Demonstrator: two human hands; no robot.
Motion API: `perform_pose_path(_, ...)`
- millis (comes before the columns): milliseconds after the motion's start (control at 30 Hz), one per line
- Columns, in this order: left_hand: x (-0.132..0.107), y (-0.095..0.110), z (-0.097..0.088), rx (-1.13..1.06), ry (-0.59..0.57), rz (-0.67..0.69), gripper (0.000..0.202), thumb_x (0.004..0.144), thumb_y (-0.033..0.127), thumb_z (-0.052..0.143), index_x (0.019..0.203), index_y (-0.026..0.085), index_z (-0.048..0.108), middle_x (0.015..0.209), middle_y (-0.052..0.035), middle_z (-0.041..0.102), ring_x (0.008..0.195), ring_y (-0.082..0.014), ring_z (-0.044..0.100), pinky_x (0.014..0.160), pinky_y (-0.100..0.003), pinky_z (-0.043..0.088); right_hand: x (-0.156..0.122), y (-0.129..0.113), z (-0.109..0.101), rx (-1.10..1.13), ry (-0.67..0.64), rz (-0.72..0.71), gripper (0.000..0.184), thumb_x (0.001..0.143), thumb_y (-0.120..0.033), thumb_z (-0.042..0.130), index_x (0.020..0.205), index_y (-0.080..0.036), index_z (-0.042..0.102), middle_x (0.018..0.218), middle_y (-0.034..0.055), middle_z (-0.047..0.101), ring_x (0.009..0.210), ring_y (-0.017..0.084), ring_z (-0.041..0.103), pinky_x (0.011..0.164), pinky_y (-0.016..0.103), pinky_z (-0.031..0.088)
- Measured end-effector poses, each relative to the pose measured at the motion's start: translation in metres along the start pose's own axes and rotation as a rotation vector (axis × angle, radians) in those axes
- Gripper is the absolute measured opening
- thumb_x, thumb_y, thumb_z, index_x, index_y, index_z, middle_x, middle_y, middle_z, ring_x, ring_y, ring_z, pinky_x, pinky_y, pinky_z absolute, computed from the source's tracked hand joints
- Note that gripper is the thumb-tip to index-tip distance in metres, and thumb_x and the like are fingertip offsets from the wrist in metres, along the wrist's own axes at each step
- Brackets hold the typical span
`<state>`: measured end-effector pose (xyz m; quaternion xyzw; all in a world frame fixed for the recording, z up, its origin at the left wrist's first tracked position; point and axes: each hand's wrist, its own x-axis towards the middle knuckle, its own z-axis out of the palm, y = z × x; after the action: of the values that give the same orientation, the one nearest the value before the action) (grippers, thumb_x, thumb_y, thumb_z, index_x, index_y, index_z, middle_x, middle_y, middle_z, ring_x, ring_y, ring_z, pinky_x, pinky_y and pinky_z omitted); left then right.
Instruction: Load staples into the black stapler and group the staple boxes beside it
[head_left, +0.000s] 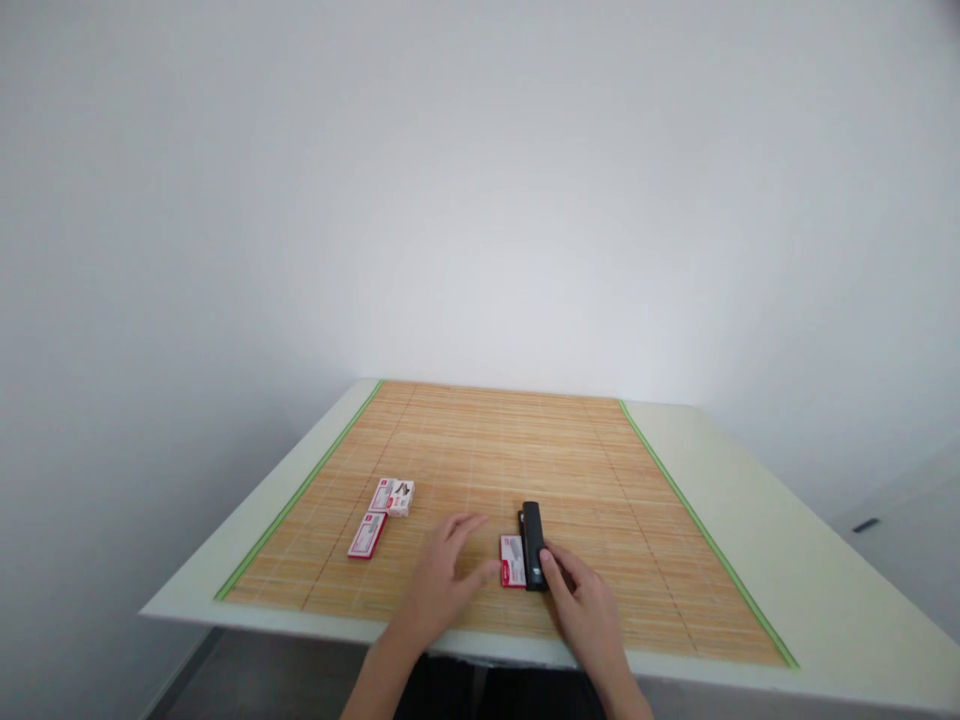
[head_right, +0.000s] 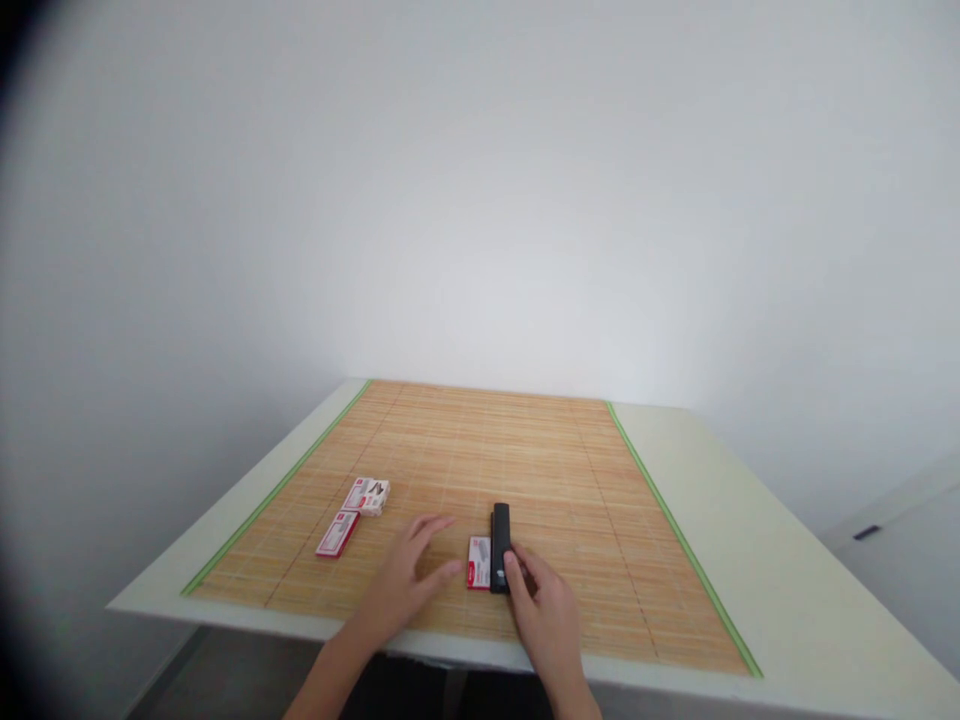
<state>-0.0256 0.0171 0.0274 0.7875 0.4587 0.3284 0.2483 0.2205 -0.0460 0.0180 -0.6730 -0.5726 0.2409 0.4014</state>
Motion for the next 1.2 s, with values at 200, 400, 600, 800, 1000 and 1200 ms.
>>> perform_pose_path(200,-0.035,-0.078,-0.081,0.345,0.475,-0.383,0.043,0.093,0.058,0.054,0.114,0.024,0.069,0.107,-0.0081,0.064,0.103,-0.0301,0.061,0.098,-0.046,0.048,-0.001,0.0,0.0,-0.012,0.023,0.021,0.05,0.101,-0.06,0.044,0.121,-0.027,0.076,0.117,0.0068,0.078,0.103,0.027,0.072,0.093,0.034,0.054)
perform_pose_path(400,-0.024,-0.125,-0.105,0.376,0.293,-0.412,0.064,0.089,0.066,0.054,0.136,0.022,0.061,0.115,-0.0082,0.063,0.107,-0.0297,0.062,0.098,-0.042,0.047,0.0,0.006,0.001,-0.044,0.023,0.036,0.055,0.101,-0.063,0.039,0.115,-0.025,0.077,0.111,0.008,0.078,0.099,0.026,0.073,0.089,0.033,0.054)
perform_pose_path(600,0.023,-0.131,-0.11,0.34,0.002,-0.386,0.086,0.077,0.052,0.068,0.154,0.024,0.044,0.129,-0.0117,0.057,0.113,-0.0315,0.062,0.099,-0.04,0.046,0.0,0.006,0.001,-0.041,0.027,0.023,0.055,0.101,-0.063,0.039,0.116,-0.026,0.077,0.109,0.0072,0.079,0.095,0.026,0.074,0.084,0.031,0.055)
perform_pose_path(800,0.055,-0.128,-0.132,0.156,-0.094,-0.346,0.065,0.068,0.037,0.072,0.13,0.019,0.063,0.109,-0.0079,0.069,0.096,-0.0278,0.065,0.086,-0.036,0.049,0.0,0.007,0.002,-0.025,0.037,0.014,0.053,0.102,-0.06,0.04,0.115,-0.025,0.077,0.114,0.0069,0.078,0.1,0.026,0.073,0.09,0.033,0.054)
perform_pose_path(1000,0.057,-0.074,-0.135,0.06,0.064,-0.271,0.075,0.077,0.055,0.069,0.139,0.017,0.053,0.103,-0.0057,0.068,0.077,-0.0197,0.061,0.072,-0.033,0.049,0.0,0.005,0.001,-0.055,0.033,0.015,0.049,0.101,-0.058,0.044,0.118,-0.026,0.077,0.114,0.0062,0.078,0.1,0.026,0.072,0.091,0.035,0.054)
perform_pose_path(1200,0.038,0.028,-0.029,-0.071,-0.068,-0.082,0.066,0.069,0.052,0.083,0.126,0.026,0.063,0.102,-0.0042,0.071,0.085,-0.0236,0.065,0.076,-0.034,0.048,-0.001,0.002,0.0,-0.025,0.018,0.004,0.05,0.102,-0.057,0.041,0.118,-0.025,0.076,0.115,0.0069,0.078,0.104,0.027,0.072,0.092,0.035,0.053)
